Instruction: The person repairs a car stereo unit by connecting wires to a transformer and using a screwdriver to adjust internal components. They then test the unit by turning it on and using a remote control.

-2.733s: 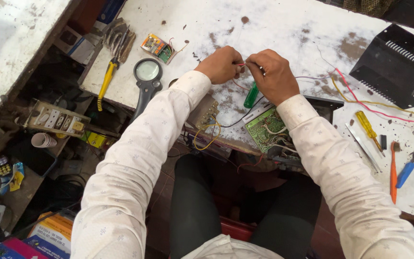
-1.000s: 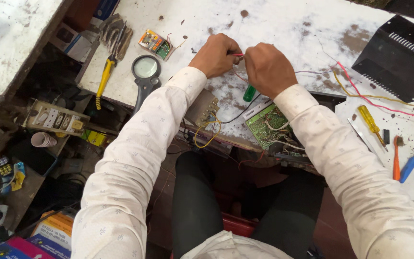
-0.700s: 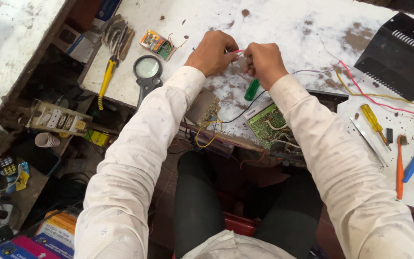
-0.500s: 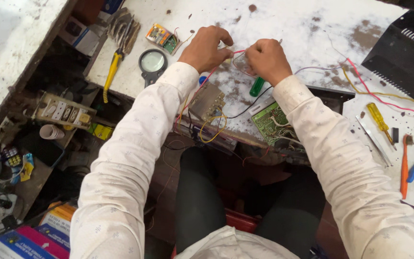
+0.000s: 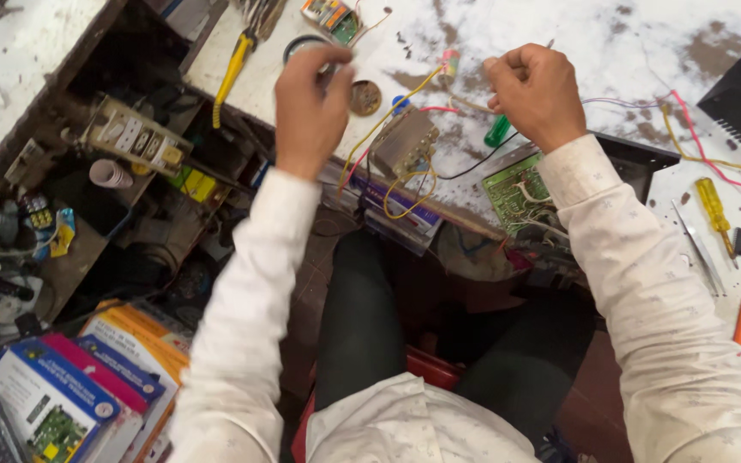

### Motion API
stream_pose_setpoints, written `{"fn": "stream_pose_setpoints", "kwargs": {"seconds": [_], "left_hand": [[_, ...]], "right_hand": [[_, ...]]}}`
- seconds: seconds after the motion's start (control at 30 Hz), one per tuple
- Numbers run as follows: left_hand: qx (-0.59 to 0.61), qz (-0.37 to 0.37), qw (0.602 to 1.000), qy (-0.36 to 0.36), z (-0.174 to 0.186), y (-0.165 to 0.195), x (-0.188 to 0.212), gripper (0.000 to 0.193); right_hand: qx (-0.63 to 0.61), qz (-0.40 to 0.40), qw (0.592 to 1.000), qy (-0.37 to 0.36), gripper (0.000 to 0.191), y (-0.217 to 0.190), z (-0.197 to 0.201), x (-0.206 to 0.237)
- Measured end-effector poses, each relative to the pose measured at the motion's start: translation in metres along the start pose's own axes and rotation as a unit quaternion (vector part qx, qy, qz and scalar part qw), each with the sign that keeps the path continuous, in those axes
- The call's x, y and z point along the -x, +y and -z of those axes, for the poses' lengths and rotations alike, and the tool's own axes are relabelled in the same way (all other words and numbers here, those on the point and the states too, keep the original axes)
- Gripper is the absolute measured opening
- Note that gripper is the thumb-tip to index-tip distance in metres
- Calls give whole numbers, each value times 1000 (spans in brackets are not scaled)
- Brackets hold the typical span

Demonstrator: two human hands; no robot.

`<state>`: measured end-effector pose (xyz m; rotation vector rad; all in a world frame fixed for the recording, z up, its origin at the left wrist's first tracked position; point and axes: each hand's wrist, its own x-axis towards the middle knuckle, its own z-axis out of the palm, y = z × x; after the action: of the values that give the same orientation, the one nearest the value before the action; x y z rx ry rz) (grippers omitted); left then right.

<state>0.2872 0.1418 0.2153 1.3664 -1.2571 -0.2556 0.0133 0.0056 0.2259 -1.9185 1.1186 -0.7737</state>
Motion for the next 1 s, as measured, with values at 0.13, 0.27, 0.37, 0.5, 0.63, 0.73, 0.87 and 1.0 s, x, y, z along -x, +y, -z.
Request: {"fn": "stream_pose_setpoints", "kwargs": {"seconds": [0.13, 0.27, 0.37, 0.5, 0.63, 0.73, 0.87, 1.0], "left_hand": [[-118, 69, 977, 161, 7, 6, 103, 20], [-133, 106, 980, 102, -3, -20, 158, 32], [-63, 117, 990, 52, -5, -46, 168, 32], [70, 294, 953, -33, -2, -68, 163, 23], [137, 226, 964, -33, 5, -70, 159, 17], [194, 232, 953, -9, 10, -63, 157, 13], [207, 263, 942, 36, 16, -50, 149, 12], [153, 257, 953, 37, 20, -40, 138, 15]], "right_hand": [[40, 64, 997, 16, 28, -5, -6, 11], [115, 168, 977, 65, 22, -24, -11, 32], [145, 149, 977, 37, 26, -49, -12, 63], [216, 185, 958, 35, 63, -79, -25, 122], [161, 113, 976, 89, 118, -85, -50, 149], [89, 116, 981, 125, 129, -78, -77, 153], [55, 138, 978, 146, 134, -62, -106, 128], [36, 147, 978, 145, 130, -55, -117, 113]]}}
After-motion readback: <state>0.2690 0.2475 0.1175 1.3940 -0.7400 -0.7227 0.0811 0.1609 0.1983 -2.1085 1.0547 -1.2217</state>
